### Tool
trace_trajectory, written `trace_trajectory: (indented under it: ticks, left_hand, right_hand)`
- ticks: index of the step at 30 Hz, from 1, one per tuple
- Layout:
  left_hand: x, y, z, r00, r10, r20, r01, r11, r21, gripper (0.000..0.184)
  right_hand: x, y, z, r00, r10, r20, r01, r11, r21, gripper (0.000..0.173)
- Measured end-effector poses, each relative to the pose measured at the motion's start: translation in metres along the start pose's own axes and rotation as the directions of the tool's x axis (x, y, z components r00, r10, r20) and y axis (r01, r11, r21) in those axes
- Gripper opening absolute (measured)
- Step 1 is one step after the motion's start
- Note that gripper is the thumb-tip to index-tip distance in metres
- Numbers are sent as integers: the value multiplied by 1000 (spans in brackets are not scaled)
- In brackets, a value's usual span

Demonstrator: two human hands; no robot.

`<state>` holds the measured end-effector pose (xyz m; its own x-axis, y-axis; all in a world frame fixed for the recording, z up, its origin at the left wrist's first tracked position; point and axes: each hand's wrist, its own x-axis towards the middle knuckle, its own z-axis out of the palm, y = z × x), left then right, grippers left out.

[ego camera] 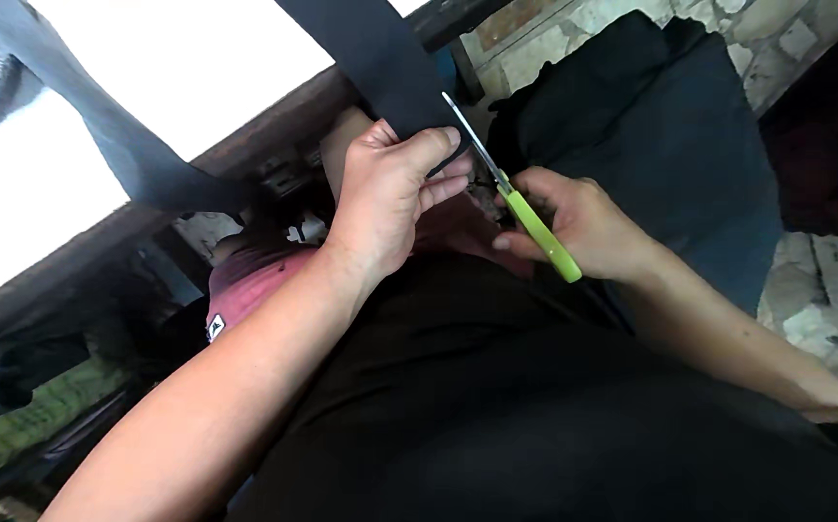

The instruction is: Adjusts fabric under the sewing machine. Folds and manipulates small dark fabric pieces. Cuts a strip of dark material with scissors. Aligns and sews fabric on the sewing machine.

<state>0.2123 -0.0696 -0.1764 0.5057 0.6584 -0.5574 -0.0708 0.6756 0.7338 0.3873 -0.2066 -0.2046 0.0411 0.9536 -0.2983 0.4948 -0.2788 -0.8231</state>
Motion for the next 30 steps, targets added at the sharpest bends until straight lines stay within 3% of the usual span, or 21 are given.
trace_trajectory:
  ticks: [9,14,18,22,27,30]
  left_hand:
    - [-1,-4,0,998,61,10,-61,997,43,8]
    - [-4,-7,1,993,115,28,-116,990,76,8]
    - [-4,-8,2,991,132,25,-134,986,96,9]
    - [-5,-10,3,989,147,20,-148,982,115,11]
    - [-7,-11,6,991,131,-19,-128,986,110,12]
    - [-6,-14,6,994,108,-27,-106,990,93,12]
  right_hand:
    - [0,0,6,998,-49,-45,50,999,4,40]
    - [1,-3,8,997,-77,-23,77,997,-4,53]
    - [2,-4,8,995,-89,-39,89,996,2,49]
    - [4,-5,7,996,-94,-10,94,996,2,57]
    - [2,-1,12,990,-118,-75,118,993,-6,32]
    - [1,-1,12,994,-93,-57,92,995,-22,32]
